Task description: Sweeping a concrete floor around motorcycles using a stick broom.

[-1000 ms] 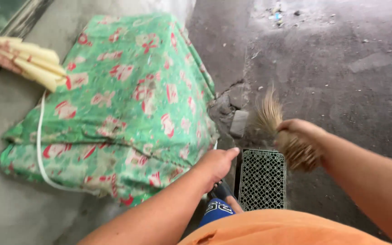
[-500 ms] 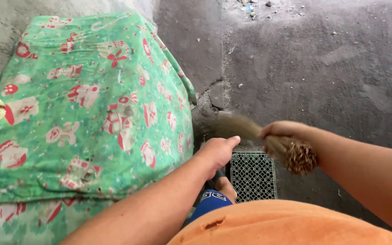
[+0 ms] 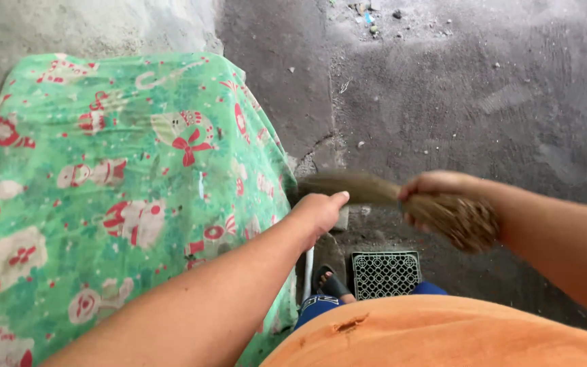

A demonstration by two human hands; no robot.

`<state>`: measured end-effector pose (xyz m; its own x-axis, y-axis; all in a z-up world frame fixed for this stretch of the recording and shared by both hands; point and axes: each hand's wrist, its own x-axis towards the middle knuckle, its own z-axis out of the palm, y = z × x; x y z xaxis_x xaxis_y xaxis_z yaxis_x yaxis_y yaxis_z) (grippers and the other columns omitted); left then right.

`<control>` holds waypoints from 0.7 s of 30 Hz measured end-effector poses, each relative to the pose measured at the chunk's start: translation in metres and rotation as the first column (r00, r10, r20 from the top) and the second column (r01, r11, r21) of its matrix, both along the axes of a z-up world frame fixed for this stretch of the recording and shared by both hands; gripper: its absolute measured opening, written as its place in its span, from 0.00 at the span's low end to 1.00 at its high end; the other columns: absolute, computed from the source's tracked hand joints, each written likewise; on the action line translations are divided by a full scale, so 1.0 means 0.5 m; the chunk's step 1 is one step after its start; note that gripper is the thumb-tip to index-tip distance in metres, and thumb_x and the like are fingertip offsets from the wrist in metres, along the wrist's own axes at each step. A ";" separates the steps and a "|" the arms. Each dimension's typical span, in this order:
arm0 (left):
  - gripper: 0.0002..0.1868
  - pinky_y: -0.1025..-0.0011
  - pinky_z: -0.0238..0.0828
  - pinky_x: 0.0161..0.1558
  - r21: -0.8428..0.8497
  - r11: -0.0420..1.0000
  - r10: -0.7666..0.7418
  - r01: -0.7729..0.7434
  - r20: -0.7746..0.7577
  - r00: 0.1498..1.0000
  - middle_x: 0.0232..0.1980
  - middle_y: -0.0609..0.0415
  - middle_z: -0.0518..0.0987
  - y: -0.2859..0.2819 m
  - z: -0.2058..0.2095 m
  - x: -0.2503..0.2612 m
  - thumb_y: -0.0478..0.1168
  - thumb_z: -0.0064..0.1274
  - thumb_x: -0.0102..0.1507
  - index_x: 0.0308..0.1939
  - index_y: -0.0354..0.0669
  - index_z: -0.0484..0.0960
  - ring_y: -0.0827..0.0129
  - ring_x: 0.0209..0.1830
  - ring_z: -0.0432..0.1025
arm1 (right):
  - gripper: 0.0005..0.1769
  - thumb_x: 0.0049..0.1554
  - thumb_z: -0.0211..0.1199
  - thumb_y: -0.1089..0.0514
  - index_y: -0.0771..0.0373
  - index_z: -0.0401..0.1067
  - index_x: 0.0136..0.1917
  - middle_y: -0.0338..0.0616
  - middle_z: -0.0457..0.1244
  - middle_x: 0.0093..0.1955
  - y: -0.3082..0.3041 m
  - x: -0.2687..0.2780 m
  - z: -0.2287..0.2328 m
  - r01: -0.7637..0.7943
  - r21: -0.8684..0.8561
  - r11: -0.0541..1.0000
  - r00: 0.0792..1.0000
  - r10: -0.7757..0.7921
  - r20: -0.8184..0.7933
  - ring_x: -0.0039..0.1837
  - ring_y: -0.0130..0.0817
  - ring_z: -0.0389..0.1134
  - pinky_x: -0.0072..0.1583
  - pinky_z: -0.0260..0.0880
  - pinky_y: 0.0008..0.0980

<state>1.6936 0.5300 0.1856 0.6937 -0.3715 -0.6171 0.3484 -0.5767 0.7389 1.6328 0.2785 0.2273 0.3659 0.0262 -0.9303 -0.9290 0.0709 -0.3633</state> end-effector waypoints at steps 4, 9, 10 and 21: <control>0.38 0.54 0.62 0.64 0.051 0.999 0.010 -0.006 -0.079 0.997 0.69 0.35 0.72 -0.027 0.042 0.031 0.61 0.48 0.65 0.66 0.33 0.74 0.50 0.69 0.67 | 0.20 0.58 0.54 0.55 0.70 0.64 0.60 0.52 0.65 0.36 -0.017 0.048 0.003 0.043 -0.083 0.996 0.994 -0.034 0.104 0.33 0.38 0.67 0.34 0.72 0.34; 0.37 0.57 0.67 0.61 0.033 0.999 0.041 -0.041 0.013 0.999 0.62 0.35 0.81 -0.051 0.013 0.050 0.62 0.47 0.64 0.59 0.30 0.81 0.49 0.62 0.76 | 0.41 0.57 0.57 0.62 0.42 0.46 0.79 0.54 0.65 0.38 -0.026 -0.010 0.048 0.106 -0.090 0.990 0.983 -0.091 0.162 0.36 0.41 0.68 0.37 0.73 0.42; 0.37 0.57 0.67 0.61 0.043 0.998 0.053 -0.053 0.018 0.998 0.62 0.35 0.81 -0.058 0.023 0.054 0.62 0.47 0.64 0.59 0.30 0.81 0.49 0.62 0.76 | 0.41 0.57 0.57 0.62 0.42 0.46 0.79 0.54 0.65 0.38 -0.037 -0.001 0.049 0.095 -0.079 0.992 0.983 -0.081 0.166 0.36 0.41 0.68 0.37 0.73 0.42; 0.34 0.62 0.66 0.54 0.098 0.986 0.135 -0.135 0.008 0.991 0.57 0.45 0.77 -0.189 0.074 0.175 0.63 0.50 0.66 0.58 0.34 0.78 0.64 0.52 0.70 | 0.42 0.56 0.57 0.63 0.50 0.49 0.82 0.57 0.65 0.38 -0.198 0.187 0.024 0.090 -0.218 0.972 0.969 -0.035 0.245 0.33 0.44 0.67 0.36 0.71 0.43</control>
